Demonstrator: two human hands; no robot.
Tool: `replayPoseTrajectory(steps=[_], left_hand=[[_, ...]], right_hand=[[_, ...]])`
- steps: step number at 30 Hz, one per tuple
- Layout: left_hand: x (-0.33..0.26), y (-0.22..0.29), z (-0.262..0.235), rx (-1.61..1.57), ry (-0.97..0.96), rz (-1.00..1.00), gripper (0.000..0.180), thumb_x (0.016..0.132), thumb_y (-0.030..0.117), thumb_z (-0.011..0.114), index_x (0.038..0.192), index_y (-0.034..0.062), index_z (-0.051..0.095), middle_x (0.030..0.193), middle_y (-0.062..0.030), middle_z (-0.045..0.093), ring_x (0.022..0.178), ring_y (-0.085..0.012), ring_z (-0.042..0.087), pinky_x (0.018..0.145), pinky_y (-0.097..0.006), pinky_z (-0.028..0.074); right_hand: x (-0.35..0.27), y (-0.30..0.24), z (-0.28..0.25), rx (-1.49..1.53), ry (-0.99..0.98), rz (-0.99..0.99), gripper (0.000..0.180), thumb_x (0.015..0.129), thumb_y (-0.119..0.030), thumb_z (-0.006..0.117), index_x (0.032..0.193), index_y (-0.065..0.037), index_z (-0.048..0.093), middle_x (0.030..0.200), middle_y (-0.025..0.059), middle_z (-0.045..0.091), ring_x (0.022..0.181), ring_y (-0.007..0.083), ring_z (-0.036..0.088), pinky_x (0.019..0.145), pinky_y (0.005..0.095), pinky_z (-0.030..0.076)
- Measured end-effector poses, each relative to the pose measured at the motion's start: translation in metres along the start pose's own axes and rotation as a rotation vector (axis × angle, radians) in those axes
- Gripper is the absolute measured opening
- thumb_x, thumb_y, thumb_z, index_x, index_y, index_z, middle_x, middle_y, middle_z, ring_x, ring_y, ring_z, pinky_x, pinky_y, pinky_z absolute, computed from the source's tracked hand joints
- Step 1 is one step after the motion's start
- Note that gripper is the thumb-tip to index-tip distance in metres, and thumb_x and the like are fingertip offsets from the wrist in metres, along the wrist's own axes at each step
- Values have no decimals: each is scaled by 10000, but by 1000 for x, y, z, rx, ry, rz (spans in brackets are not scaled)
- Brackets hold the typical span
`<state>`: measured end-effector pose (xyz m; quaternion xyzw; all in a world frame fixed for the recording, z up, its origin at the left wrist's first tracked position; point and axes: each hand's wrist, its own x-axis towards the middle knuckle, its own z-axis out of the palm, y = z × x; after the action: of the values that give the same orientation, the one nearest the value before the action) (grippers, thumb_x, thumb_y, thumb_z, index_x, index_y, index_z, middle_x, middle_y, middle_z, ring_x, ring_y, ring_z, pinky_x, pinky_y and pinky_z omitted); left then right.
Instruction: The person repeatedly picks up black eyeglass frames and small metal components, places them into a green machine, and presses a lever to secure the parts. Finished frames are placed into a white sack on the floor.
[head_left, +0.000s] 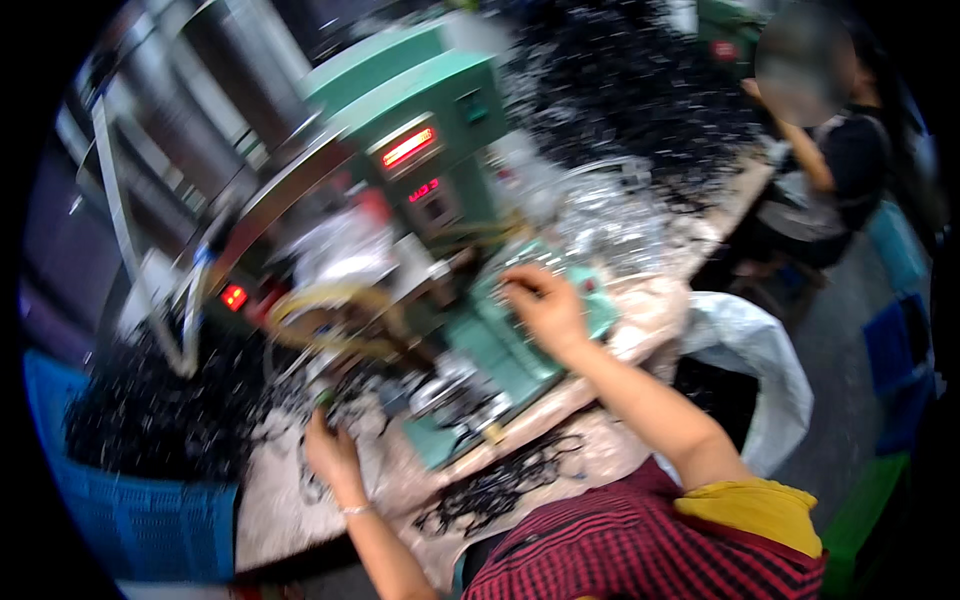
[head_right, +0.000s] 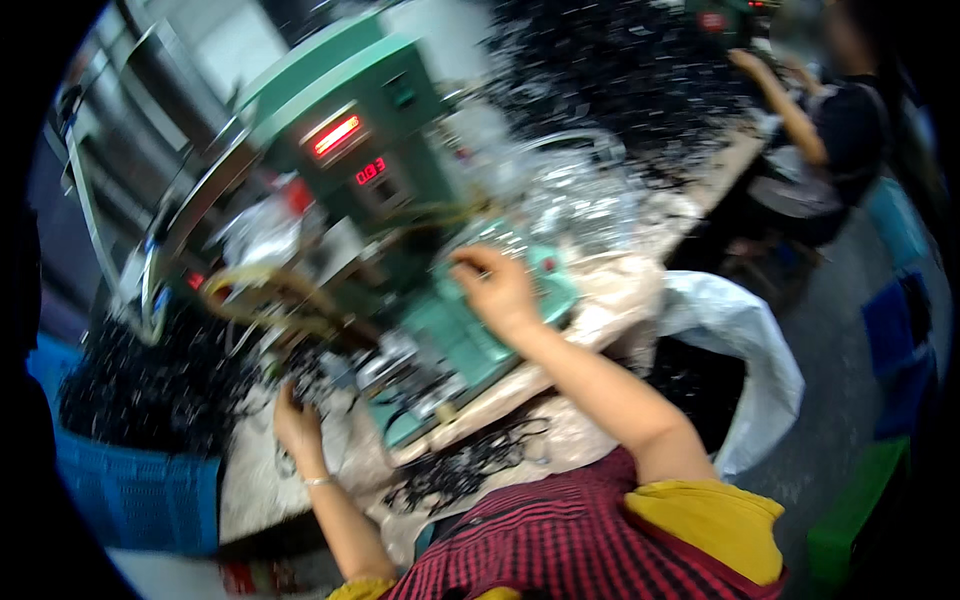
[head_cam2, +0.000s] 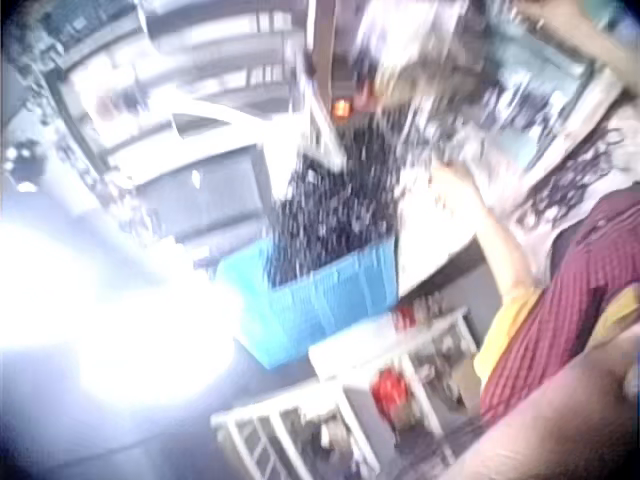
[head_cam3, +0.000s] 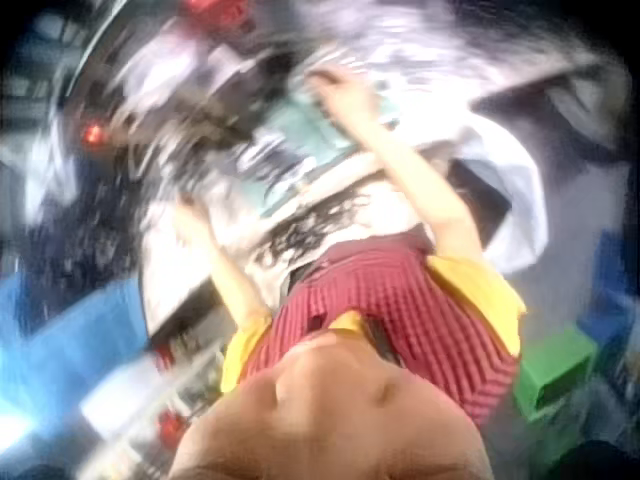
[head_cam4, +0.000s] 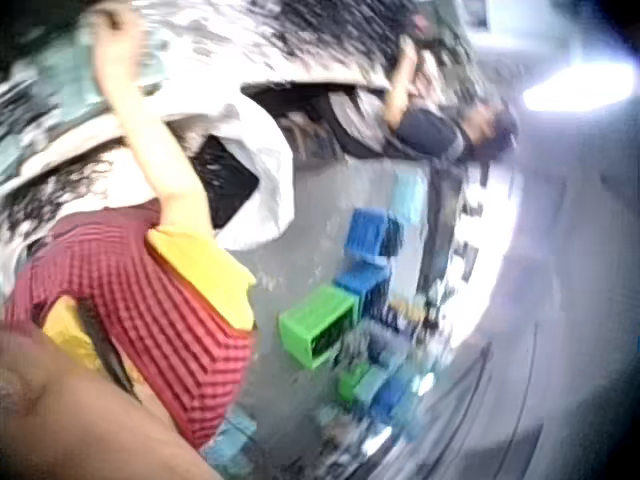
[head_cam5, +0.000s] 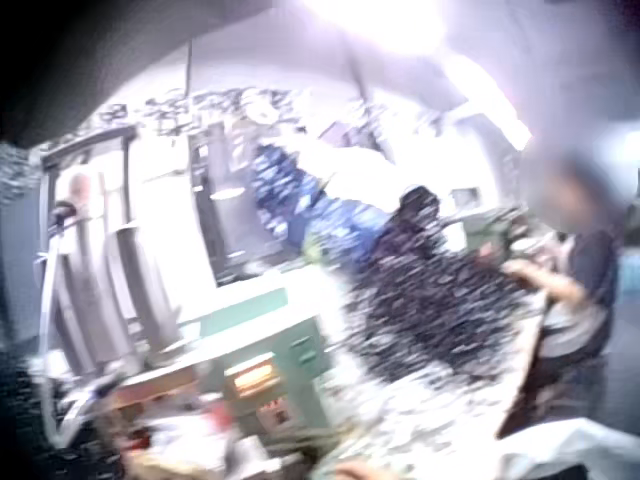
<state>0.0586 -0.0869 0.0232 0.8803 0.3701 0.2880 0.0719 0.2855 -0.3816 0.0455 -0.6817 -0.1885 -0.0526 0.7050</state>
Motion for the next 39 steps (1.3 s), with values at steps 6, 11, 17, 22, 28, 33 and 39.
replayPoseTrajectory(steps=[6,11,17,22,28,33,39], left_hand=[[-2,-27,17,217,-220,540,282,722,21,618,979,103,702,1124,-181,560,1080,-396,492,938,-472,393],[-7,-27,-30,-181,175,403,50,859,61,641,889,22,634,940,-147,622,841,-314,547,763,-390,444],[2,19,4,-1106,-129,-307,168,940,143,618,832,82,505,719,16,536,618,-75,454,553,-228,358],[-56,51,-2,-1498,-163,-614,195,1023,220,470,1047,29,503,826,-93,624,685,-169,618,552,-240,462],[-33,124,-97,-1581,-25,79,312,1045,312,365,965,37,488,846,-160,652,677,-181,616,552,-260,481],[8,159,-121,-854,291,546,237,1042,186,322,960,3,449,833,-176,663,694,-158,598,725,-268,494],[-44,162,-140,-1676,-846,-122,252,999,252,385,960,13,455,736,-251,634,510,-247,585,470,-288,480]], right_hand=[[-31,10,-59,-444,53,-308,123,729,-88,701,847,-55,718,804,98,671,825,295,628,750,378,488],[-63,-15,-82,-404,67,-106,121,755,-19,686,873,-24,716,841,94,685,836,234,629,794,325,470],[-35,-67,-8,-85,-277,-202,261,746,-18,687,1007,-28,686,906,72,680,865,191,630,821,310,466],[-46,-47,43,134,-194,-108,382,769,-30,698,1130,7,577,930,76,668,877,136,634,819,274,475],[-44,-68,42,314,-277,36,439,792,-7,679,1204,31,531,879,38,671,887,88,600,882,263,440],[-55,-81,53,559,-325,257,511,800,7,664,1276,36,480,944,53,676,943,103,596,939,268,418],[-57,-94,21,141,-413,-61,398,807,-2,593,1204,-22,573,1146,158,642,1155,261,578,1001,366,426]])
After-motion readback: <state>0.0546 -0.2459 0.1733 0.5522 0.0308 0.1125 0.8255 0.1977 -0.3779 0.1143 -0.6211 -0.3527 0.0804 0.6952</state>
